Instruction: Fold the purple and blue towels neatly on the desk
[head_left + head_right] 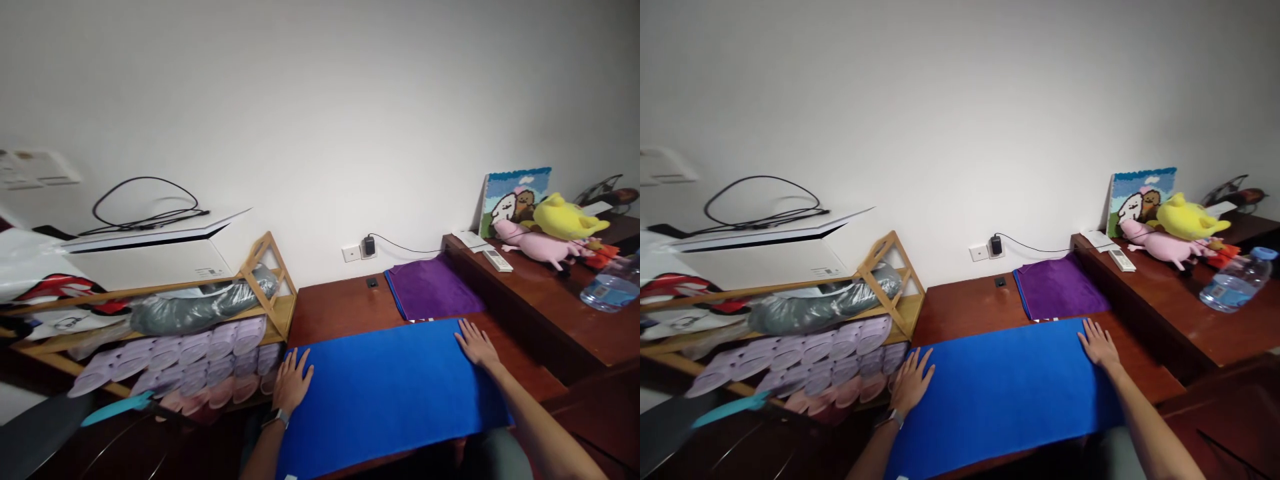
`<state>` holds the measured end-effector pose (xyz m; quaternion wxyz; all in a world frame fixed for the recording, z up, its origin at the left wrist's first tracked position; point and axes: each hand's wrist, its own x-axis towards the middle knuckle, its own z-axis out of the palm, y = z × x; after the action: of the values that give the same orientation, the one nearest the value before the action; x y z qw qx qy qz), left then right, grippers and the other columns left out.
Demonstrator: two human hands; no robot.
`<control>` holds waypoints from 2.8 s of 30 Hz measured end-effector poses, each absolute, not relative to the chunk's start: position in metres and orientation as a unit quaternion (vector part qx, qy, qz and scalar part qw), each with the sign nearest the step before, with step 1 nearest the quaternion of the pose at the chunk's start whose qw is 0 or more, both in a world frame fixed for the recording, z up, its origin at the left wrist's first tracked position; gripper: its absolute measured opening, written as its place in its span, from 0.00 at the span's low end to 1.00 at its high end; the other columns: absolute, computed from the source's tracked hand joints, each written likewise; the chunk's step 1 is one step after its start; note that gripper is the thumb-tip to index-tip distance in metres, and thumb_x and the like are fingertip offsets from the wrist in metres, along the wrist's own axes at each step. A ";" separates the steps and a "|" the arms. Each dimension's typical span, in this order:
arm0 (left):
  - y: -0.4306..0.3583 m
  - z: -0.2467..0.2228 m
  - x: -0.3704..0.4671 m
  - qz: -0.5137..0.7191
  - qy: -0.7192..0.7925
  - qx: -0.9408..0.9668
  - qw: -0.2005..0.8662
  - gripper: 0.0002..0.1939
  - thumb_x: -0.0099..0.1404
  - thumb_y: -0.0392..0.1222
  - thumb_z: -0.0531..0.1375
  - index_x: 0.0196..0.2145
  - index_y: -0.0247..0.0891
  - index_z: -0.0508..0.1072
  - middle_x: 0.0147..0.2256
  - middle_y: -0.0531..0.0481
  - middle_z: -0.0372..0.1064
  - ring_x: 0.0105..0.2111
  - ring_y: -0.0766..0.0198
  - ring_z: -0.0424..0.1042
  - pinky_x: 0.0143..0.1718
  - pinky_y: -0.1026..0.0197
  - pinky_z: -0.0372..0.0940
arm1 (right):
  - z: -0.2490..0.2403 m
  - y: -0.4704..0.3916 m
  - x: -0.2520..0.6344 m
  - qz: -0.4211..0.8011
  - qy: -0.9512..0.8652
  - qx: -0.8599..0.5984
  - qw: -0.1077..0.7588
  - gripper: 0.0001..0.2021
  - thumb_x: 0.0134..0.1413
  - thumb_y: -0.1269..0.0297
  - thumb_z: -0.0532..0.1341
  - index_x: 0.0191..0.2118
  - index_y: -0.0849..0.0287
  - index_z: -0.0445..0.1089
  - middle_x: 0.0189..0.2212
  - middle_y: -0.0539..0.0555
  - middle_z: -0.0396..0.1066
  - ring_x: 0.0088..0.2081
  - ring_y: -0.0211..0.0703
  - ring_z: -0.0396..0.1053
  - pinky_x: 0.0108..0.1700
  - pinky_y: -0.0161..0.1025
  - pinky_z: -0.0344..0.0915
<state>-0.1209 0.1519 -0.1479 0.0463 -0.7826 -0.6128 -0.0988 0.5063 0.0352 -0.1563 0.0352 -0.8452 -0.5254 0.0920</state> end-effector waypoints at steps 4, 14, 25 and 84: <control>0.163 -0.130 -0.120 -0.102 -0.598 -0.792 0.062 0.26 0.74 0.52 0.49 0.62 0.44 0.72 0.62 0.40 0.69 0.62 0.48 0.66 0.65 0.44 0.58 | -0.148 0.039 0.492 0.056 -0.541 -0.838 0.045 0.37 0.68 0.47 0.41 0.74 0.66 0.50 0.75 0.59 0.47 0.75 0.54 0.40 0.74 0.57 0.36; 0.185 -0.158 -0.135 -0.121 -0.576 -0.808 0.017 0.31 0.76 0.55 0.45 0.70 0.43 0.62 0.70 0.42 0.58 0.70 0.49 0.56 0.69 0.43 0.53 | -0.107 0.103 0.216 0.125 -0.769 -0.601 0.181 0.33 0.73 0.46 0.39 0.75 0.57 0.49 0.74 0.54 0.48 0.75 0.48 0.43 0.75 0.52 0.40; 0.189 -0.165 -0.134 -0.115 -0.596 -0.794 0.012 0.32 0.76 0.58 0.45 0.71 0.46 0.60 0.72 0.43 0.53 0.72 0.47 0.50 0.69 0.42 0.52 | -0.147 0.059 0.423 0.087 -0.607 -0.787 0.070 0.36 0.70 0.44 0.39 0.76 0.58 0.44 0.75 0.54 0.44 0.76 0.48 0.39 0.75 0.54 0.36; 0.187 -0.167 -0.131 -0.106 -0.603 -0.791 0.001 0.33 0.76 0.61 0.44 0.72 0.47 0.56 0.74 0.42 0.48 0.73 0.49 0.46 0.71 0.44 0.47 | -0.145 0.077 0.333 0.093 -0.669 -0.735 0.057 0.35 0.71 0.44 0.37 0.76 0.53 0.43 0.76 0.51 0.42 0.76 0.46 0.36 0.75 0.53 0.33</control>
<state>-0.1313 0.1867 -0.1666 0.0013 -0.7910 -0.6025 -0.1063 0.3330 0.0773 -0.1447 0.0570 -0.7354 -0.6688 0.0929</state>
